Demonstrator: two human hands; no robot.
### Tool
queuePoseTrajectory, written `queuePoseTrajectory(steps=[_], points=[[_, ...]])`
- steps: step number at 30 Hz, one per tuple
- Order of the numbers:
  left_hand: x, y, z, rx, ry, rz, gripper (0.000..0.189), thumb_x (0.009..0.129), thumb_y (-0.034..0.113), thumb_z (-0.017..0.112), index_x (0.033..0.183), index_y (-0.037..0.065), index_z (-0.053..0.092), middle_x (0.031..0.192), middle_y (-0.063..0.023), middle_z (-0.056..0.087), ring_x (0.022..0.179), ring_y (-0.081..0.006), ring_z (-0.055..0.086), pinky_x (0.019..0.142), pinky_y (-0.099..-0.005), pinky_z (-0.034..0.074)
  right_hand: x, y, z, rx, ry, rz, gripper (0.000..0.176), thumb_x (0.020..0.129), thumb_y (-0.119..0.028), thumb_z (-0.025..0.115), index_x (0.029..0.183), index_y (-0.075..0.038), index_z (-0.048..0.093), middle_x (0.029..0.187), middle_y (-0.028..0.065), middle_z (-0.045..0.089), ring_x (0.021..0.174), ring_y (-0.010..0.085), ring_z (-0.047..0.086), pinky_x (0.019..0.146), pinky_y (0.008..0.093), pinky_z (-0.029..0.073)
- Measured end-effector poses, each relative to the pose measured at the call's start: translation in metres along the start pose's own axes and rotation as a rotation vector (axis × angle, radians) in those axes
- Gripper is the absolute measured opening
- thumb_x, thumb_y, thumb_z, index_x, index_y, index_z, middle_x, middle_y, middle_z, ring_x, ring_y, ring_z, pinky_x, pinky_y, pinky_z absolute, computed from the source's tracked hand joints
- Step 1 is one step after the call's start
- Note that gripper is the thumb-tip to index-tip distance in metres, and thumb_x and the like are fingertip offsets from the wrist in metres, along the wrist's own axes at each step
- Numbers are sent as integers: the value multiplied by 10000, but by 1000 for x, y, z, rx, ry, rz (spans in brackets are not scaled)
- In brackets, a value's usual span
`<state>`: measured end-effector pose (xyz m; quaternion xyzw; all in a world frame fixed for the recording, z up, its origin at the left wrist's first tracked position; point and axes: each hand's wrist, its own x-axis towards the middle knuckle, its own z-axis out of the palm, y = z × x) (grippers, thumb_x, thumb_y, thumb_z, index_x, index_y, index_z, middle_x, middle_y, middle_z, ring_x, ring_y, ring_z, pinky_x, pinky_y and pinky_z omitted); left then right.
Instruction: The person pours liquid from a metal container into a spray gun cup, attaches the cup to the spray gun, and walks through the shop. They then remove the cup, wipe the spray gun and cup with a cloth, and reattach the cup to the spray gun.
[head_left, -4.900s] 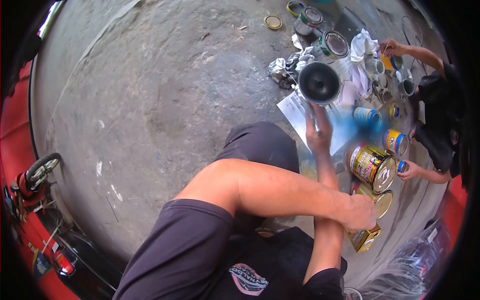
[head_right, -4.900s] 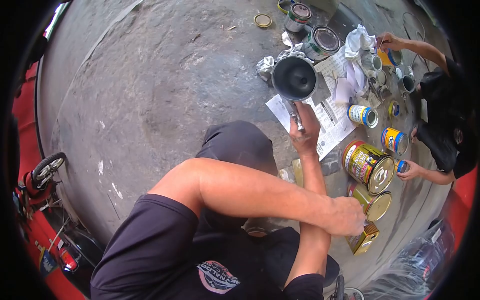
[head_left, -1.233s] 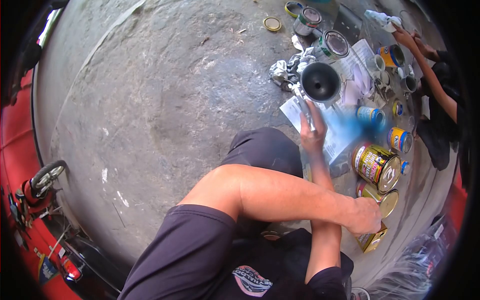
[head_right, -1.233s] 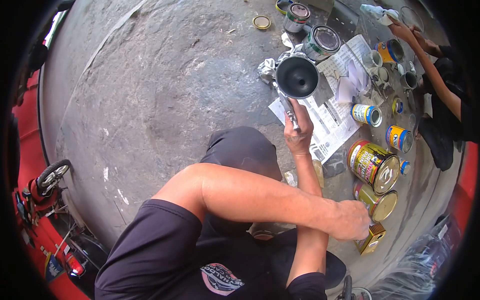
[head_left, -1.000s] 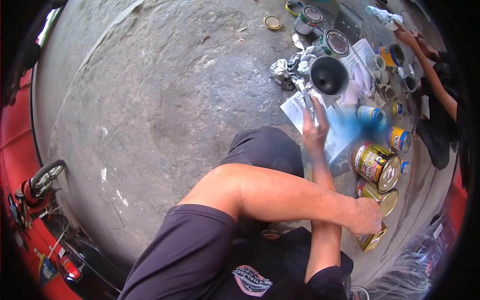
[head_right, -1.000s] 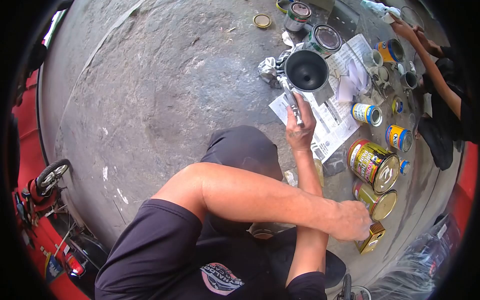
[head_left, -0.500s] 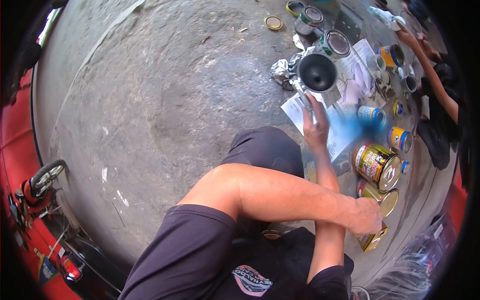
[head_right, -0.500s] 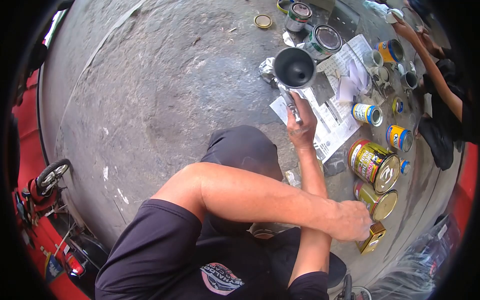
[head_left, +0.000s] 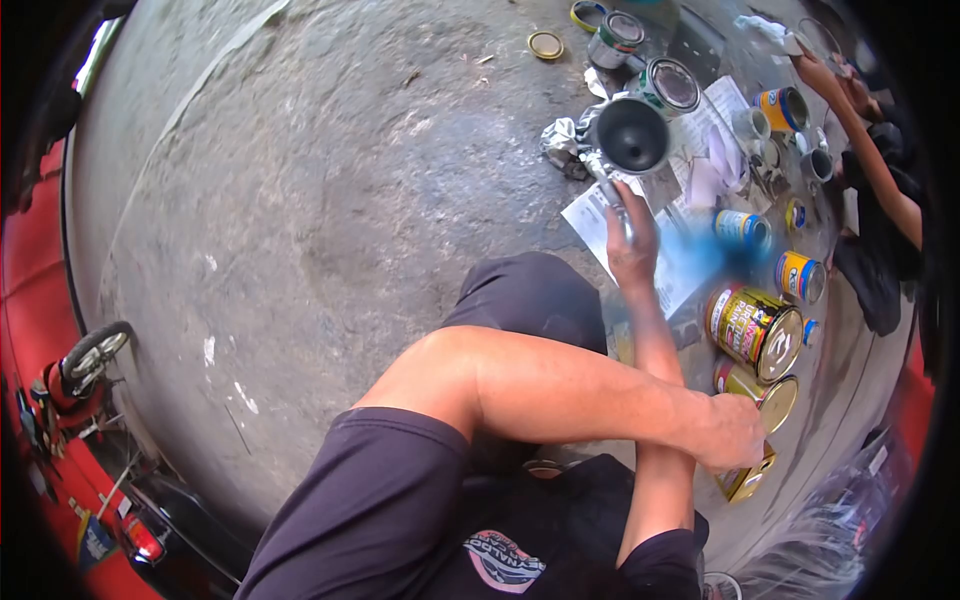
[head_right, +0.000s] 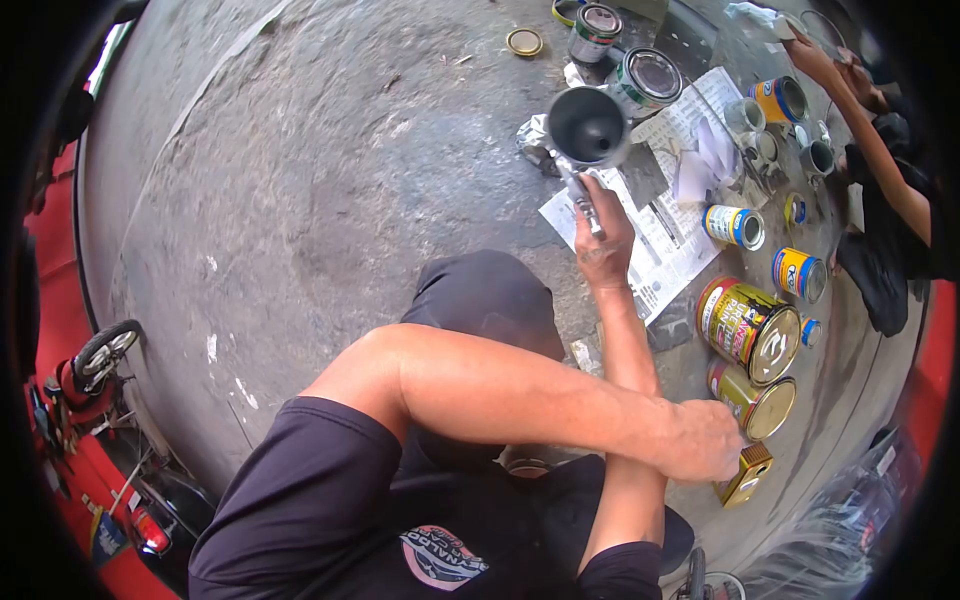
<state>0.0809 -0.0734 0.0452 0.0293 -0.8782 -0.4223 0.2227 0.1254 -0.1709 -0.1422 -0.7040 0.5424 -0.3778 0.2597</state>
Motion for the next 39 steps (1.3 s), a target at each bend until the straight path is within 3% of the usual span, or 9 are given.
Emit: queuePoseTrajectory(steps=[10,21,23,27,32,33,36,38,39], points=[[-2,-5,2,-42,55,40,197,780,205,730,840,20,760,834,-185,757,857,-393,770,766,-492,610,-8,7,-8,-28,-8,-79,490,871,37,651,1358,-15,658,1043,188,691,970,392,691,849,453,551],[-2,-10,2,-26,47,52,223,769,236,748,870,38,769,838,-166,761,887,-383,768,811,-480,604,-10,0,2,11,26,-50,469,891,38,671,1356,-17,659,1050,181,697,969,381,693,870,457,545],[-1,-11,3,-21,37,57,231,764,240,754,872,37,769,837,-165,760,881,-382,768,802,-479,606,-8,-1,5,57,76,47,404,970,22,686,1372,23,644,1251,197,712,1169,324,703,1008,375,525],[-1,-13,3,-11,28,41,248,743,244,769,867,30,770,837,-165,762,864,-380,769,776,-479,611,-8,0,6,25,-20,88,398,981,-14,689,1375,26,643,1281,208,712,1187,323,704,1026,391,525],[-1,-11,-9,-7,-62,26,215,743,213,760,853,29,764,828,-161,758,852,-377,768,765,-481,610,-9,13,13,-22,5,-9,418,929,1,708,1342,-46,666,1105,172,721,1011,376,710,875,440,554],[-3,-12,-9,-22,-40,30,206,745,203,760,858,31,764,832,-162,757,859,-375,769,767,-481,609,-11,10,12,3,-8,40,397,960,9,711,1352,20,649,1232,212,723,1150,357,715,995,405,547],[-6,-13,-9,-37,9,18,196,751,191,758,870,35,765,839,-162,756,874,-372,768,778,-479,606,-15,7,17,62,80,167,394,956,12,707,1345,22,652,1225,210,728,1145,360,717,993,403,548],[-7,-14,-9,-33,16,23,194,756,190,756,877,38,765,842,-161,755,881,-370,766,787,-477,604,-16,9,11,-56,-80,67,392,953,1,697,1342,26,655,1219,215,728,1131,374,717,979,401,549],[-8,-14,-12,-44,22,36,185,764,187,751,877,40,763,840,-160,753,884,-370,764,796,-476,601,-15,7,15,-11,1,34,425,921,-6,696,1344,-40,663,1078,169,722,984,385,709,855,454,555]])
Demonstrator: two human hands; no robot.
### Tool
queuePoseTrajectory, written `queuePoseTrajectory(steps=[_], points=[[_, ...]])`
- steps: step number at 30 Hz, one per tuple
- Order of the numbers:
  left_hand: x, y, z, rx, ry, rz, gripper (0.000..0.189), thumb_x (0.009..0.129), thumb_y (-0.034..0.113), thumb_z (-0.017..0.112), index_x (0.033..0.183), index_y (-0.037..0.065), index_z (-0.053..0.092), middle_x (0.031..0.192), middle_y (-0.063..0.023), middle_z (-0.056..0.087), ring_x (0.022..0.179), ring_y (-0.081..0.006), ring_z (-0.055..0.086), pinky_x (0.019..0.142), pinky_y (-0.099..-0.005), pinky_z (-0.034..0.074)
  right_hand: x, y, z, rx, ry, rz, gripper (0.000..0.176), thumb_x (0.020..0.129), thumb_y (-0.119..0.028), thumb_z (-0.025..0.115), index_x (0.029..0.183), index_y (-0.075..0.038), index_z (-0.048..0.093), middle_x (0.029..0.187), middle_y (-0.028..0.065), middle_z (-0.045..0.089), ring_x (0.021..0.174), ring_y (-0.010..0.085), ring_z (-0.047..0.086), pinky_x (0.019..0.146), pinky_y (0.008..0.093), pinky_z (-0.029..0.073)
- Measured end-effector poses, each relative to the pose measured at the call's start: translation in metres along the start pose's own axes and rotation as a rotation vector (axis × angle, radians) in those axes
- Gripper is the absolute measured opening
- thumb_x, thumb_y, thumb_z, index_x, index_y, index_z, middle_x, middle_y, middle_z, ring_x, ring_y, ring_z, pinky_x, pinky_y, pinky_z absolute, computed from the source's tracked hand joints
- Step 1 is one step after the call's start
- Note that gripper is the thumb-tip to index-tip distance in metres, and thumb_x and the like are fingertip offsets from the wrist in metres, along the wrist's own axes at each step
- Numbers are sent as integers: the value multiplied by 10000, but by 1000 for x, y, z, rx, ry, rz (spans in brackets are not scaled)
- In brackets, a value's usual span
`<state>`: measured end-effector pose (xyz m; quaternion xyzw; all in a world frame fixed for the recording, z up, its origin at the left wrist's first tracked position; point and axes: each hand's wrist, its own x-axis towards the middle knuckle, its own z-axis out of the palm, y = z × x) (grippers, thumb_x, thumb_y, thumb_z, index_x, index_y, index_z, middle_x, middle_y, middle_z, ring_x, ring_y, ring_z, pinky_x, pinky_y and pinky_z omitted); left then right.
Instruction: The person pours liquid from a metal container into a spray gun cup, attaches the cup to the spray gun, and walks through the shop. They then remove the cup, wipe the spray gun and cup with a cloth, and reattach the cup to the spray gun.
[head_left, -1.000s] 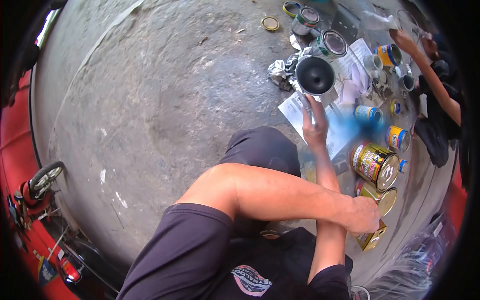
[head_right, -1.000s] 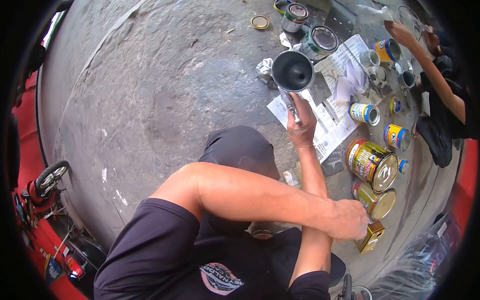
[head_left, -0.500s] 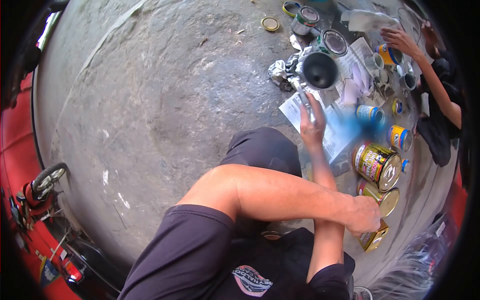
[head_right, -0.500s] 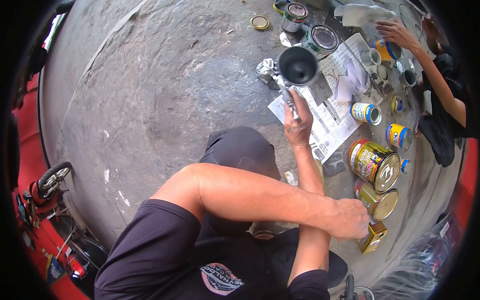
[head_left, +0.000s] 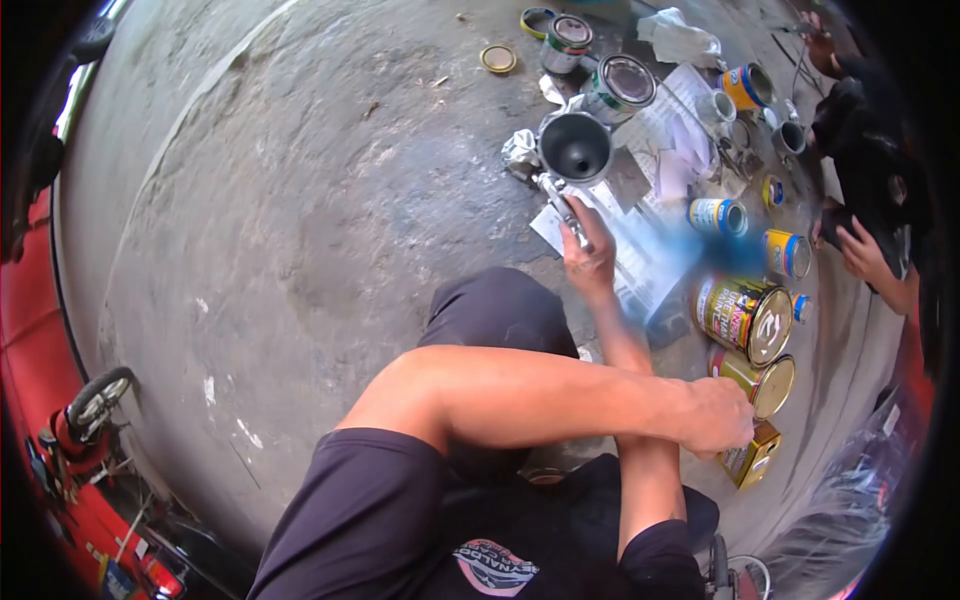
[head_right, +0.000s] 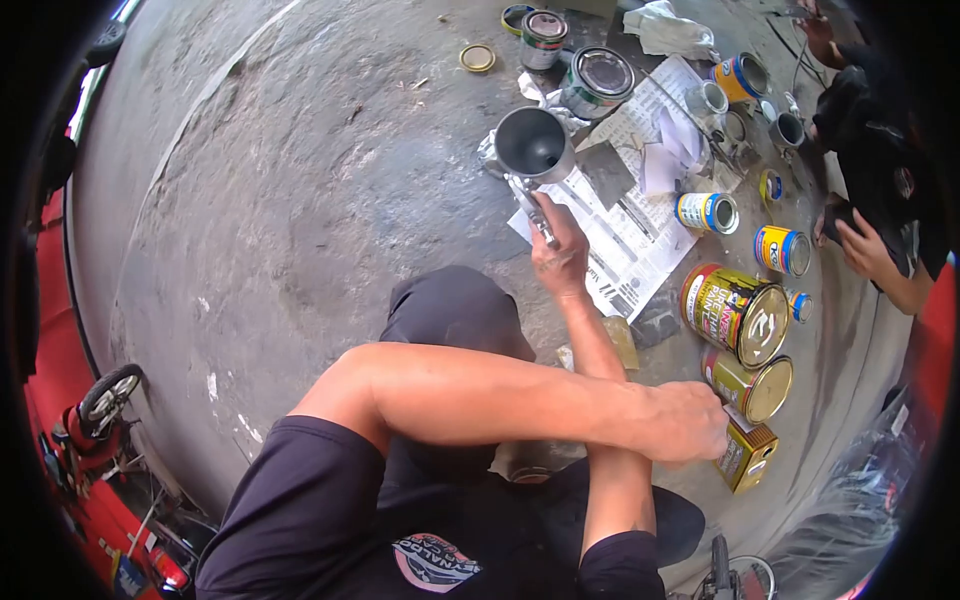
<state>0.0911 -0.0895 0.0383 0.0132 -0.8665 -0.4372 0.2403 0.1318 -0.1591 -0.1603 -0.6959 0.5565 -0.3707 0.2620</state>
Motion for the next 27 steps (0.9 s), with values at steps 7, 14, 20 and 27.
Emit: queuePoseTrajectory(steps=[7,14,20,27], points=[[-2,1,-5,-9,-6,-35,142,769,161,734,841,40,746,809,-163,738,850,-373,758,769,-477,596,5,-9,8,65,79,68,395,941,-20,699,1335,-35,663,1061,172,718,968,362,714,849,431,556],[1,-1,-5,11,-34,-39,200,757,188,781,877,29,781,839,-165,767,864,-356,772,777,-465,605,5,-8,9,-4,-27,62,410,933,-30,715,1340,-58,674,1069,153,714,984,352,711,861,436,554],[1,-4,4,-14,102,32,134,782,170,706,795,38,693,736,-151,691,772,-376,729,712,-478,577,8,-8,6,56,3,65,411,951,-43,699,1359,-25,652,1107,181,720,1023,370,710,875,437,561],[-1,-4,0,-16,52,32,135,750,141,749,819,30,712,766,-143,711,812,-371,740,737,-467,584,7,-8,9,153,-23,185,428,959,-34,701,1384,-48,663,1145,170,735,974,300,714,862,386,552]])
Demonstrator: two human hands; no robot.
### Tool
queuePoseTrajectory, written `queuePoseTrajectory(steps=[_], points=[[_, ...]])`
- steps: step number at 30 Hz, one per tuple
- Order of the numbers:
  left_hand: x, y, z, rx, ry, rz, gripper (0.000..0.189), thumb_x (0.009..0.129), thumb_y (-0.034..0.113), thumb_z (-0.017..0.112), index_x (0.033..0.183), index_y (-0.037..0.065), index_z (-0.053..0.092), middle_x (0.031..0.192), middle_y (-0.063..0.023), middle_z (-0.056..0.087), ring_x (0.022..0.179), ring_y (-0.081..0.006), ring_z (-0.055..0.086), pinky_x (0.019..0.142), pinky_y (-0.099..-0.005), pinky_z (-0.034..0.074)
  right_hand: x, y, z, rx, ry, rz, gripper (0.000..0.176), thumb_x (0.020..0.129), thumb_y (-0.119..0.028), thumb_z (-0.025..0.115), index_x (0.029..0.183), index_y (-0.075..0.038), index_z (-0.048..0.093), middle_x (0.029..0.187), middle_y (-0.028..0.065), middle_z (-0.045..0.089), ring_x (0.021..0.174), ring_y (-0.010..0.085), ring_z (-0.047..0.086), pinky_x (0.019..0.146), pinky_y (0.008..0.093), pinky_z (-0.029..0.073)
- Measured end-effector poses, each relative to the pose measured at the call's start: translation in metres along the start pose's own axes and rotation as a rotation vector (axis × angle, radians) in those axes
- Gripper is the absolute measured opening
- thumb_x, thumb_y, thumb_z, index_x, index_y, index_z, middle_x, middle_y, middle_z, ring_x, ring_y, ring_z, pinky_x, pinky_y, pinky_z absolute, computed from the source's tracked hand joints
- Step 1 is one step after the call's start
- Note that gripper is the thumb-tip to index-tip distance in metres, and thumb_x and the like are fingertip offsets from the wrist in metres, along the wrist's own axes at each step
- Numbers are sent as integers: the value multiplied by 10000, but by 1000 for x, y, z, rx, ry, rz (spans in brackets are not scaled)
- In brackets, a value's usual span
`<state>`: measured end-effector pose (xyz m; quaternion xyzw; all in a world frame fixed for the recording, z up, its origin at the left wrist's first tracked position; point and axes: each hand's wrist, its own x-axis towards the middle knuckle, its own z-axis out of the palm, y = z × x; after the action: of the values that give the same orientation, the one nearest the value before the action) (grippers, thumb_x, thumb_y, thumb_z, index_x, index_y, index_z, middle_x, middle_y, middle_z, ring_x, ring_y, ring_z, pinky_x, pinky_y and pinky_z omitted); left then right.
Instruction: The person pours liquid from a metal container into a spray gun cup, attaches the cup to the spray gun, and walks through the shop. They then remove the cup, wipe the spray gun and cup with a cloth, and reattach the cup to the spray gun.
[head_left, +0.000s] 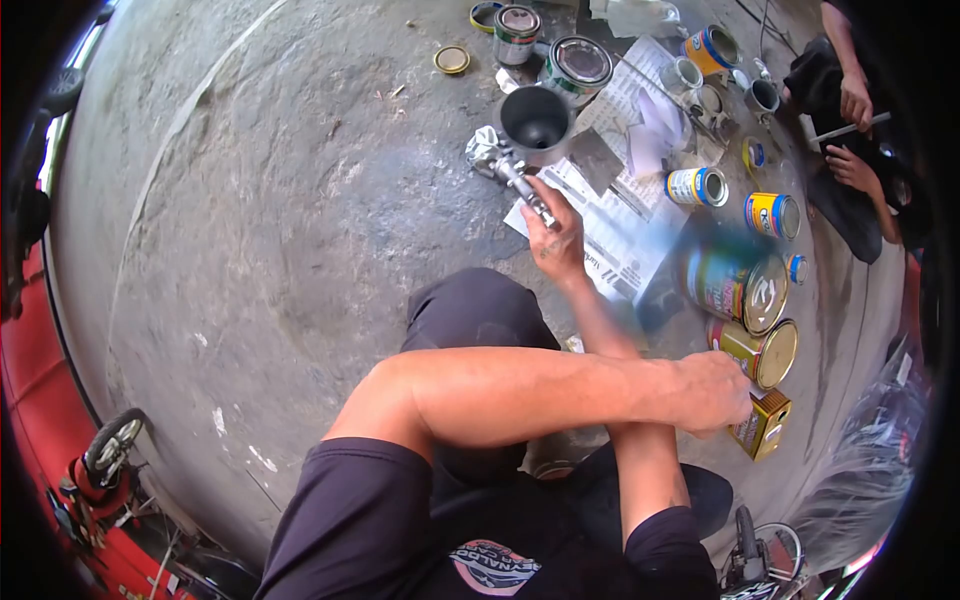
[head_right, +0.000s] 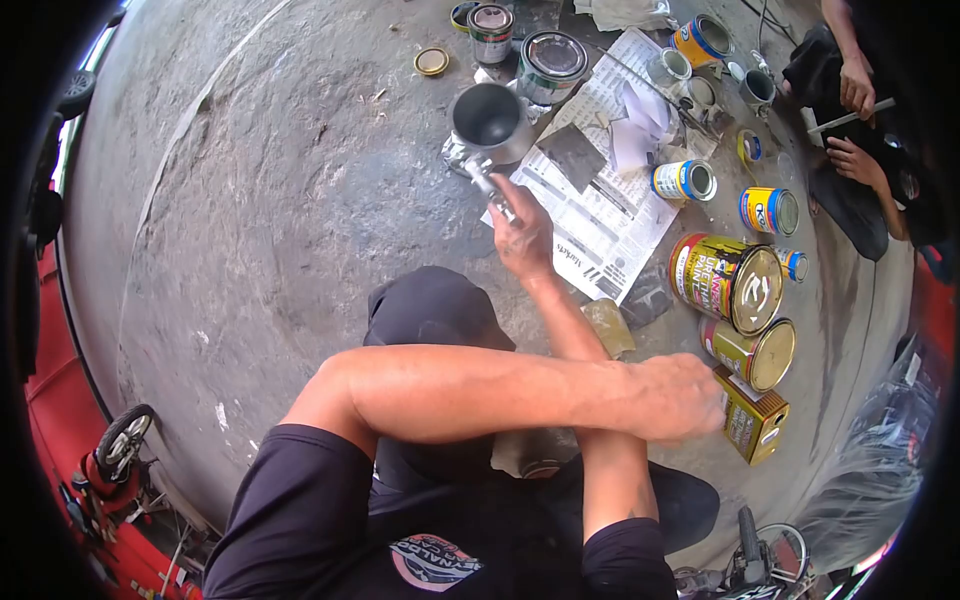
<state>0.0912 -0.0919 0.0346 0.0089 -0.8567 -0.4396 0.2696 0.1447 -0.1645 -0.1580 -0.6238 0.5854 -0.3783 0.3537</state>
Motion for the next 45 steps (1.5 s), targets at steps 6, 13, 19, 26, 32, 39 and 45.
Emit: queuePoseTrajectory(steps=[6,13,19,26,32,39,45], points=[[2,5,-3,27,-77,-70,146,735,138,762,819,21,738,785,-166,737,831,-381,760,749,-477,596,-1,-1,-7,-3,-46,42,441,967,-44,702,1405,-85,665,1152,142,731,966,252,706,820,372,555],[7,11,0,-6,-155,-128,210,710,139,809,887,30,776,857,-176,749,888,-394,758,816,-488,606,-3,-13,-8,25,10,17,469,923,-54,744,1373,-172,690,1022,133,718,866,337,707,773,426,559],[2,11,-3,9,-159,-109,112,763,94,700,848,33,741,825,-186,725,844,-405,753,757,-498,593,-5,-16,-20,18,-103,120,456,950,-74,739,1399,-132,685,1158,133,744,909,251,712,757,369,550],[3,17,7,67,-141,-90,134,810,105,661,887,38,747,831,-177,730,847,-398,756,757,-494,596,-16,-9,-19,46,6,66,448,954,-82,730,1398,-117,682,1084,139,725,836,270,689,755,378,551],[5,16,13,76,-214,-112,163,824,123,657,937,51,748,882,-168,741,855,-382,764,742,-475,602,-30,3,-35,85,-22,2,471,957,-89,743,1418,-149,672,1079,120,715,799,281,684,743,386,549],[6,24,9,86,-255,-120,149,825,123,659,923,31,725,896,-140,722,876,-372,759,754,-481,601,-62,25,-64,99,-7,-75,523,970,-119,720,1483,-177,637,1308,126,736,945,290,729,827,402,561],[10,23,6,91,-160,-80,140,799,104,690,918,31,679,893,-130,680,855,-367,731,738,-488,588,-93,-1,-120,179,-190,269,537,944,-91,747,1471,-112,646,1318,167,736,1191,281,713,1040,386,538]])
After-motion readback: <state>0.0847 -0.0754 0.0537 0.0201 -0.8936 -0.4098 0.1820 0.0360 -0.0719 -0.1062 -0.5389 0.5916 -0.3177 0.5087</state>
